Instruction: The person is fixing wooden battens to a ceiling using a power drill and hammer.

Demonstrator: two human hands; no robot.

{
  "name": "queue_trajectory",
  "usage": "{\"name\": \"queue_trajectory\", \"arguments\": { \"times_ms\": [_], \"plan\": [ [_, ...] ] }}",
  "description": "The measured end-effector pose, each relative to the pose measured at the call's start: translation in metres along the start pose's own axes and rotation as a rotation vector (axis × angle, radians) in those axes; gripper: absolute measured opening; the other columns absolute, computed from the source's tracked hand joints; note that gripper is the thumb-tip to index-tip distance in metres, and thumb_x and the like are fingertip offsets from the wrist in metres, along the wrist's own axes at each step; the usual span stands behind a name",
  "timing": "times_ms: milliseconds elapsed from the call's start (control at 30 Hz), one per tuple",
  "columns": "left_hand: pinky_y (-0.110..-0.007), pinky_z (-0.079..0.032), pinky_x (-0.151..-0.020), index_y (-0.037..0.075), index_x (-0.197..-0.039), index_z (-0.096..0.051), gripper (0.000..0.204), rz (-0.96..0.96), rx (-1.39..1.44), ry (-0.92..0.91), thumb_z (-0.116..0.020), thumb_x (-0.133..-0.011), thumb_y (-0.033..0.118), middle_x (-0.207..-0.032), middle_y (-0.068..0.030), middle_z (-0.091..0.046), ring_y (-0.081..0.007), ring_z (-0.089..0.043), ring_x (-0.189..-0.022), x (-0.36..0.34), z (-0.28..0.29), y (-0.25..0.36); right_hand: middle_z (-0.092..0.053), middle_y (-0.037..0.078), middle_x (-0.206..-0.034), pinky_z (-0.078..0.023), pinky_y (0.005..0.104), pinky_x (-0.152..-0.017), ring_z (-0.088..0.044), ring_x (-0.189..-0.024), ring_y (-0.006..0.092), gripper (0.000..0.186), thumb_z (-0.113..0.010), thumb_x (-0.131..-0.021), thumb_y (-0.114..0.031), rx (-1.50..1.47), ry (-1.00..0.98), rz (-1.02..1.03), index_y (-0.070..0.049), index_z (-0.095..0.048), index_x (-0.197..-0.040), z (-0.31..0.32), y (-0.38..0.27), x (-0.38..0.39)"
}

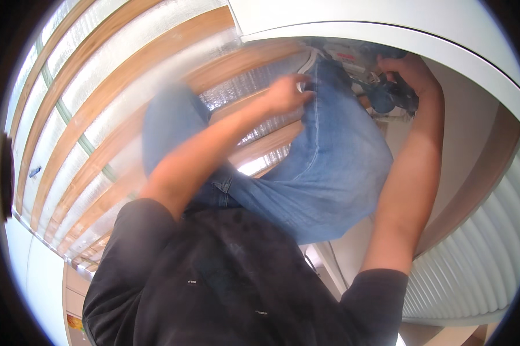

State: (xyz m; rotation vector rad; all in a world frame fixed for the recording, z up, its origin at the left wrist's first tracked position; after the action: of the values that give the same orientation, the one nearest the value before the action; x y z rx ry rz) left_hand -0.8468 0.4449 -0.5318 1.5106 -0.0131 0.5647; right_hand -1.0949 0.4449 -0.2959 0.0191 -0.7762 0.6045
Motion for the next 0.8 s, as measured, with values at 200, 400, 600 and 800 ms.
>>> {"name": "queue_trajectory", "arguments": {
  "times_ms": [200,400,600,800],
  "plan": [
    [-0.053,-0.033,-0.119,0.003,-0.149,-0.049,0.054,0.117,-1.118,-0.026,-0.053,-0.098,0.021,-0.160,-0.0194,-0.039,-0.0369,-0.038,-0.147,0.041,0.085,-0.125,-0.060,0.003,-0.061,-0.044,0.0300,-0.073,-0.055,-0.062,0.0133,0.029,-0.080,-0.079,-0.034,-0.007,0.022,-0.012,-0.006,-0.070,-0.084,-0.007,0.001,0.000],
    [-0.054,-0.027,-0.121,-0.002,-0.160,-0.031,0.067,0.267,-1.263,-0.207,-0.049,-0.100,0.021,-0.172,-0.0190,-0.016,-0.0405,-0.021,-0.157,0.042,0.078,-0.130,-0.060,0.004,-0.062,-0.044,0.0318,-0.077,-0.056,-0.066,0.0157,0.033,-0.079,-0.078,-0.038,0.074,0.028,-0.048,-0.006,-0.069,-0.075,-0.011,0.007,-0.002],
    [-0.054,-0.032,-0.118,-0.003,-0.161,-0.028,0.069,0.238,-1.181,-0.232,-0.049,-0.100,0.022,-0.173,-0.0199,-0.013,-0.0433,-0.018,-0.158,0.044,0.084,-0.136,-0.063,0.006,-0.066,-0.046,0.0342,-0.078,-0.059,-0.071,0.0188,0.042,-0.078,-0.078,-0.044,0.164,0.033,-0.042,-0.005,-0.066,-0.068,-0.012,-0.001,0.001],
    [-0.052,-0.041,-0.113,-0.003,-0.155,-0.042,0.065,0.220,-1.198,-0.188,-0.056,-0.095,0.018,-0.171,-0.0224,-0.015,-0.0452,-0.021,-0.156,0.041,0.079,-0.135,-0.065,0.009,-0.068,-0.046,0.0348,-0.076,-0.059,-0.071,0.0217,0.047,-0.078,-0.076,-0.048,0.173,0.009,-0.090,-0.004,-0.066,-0.063,-0.011,0.011,-0.007]
  ]
}}
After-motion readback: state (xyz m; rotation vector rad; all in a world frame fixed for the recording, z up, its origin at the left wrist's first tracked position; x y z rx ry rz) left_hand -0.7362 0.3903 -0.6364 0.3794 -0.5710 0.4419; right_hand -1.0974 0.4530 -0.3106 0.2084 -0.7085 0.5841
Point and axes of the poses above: each hand's wrist, its own x-axis away from the middle knuckle, its own z-axis out of the back of the hand, y = z × x, the point moved 1 cm from there along -x, towards the middle knuckle
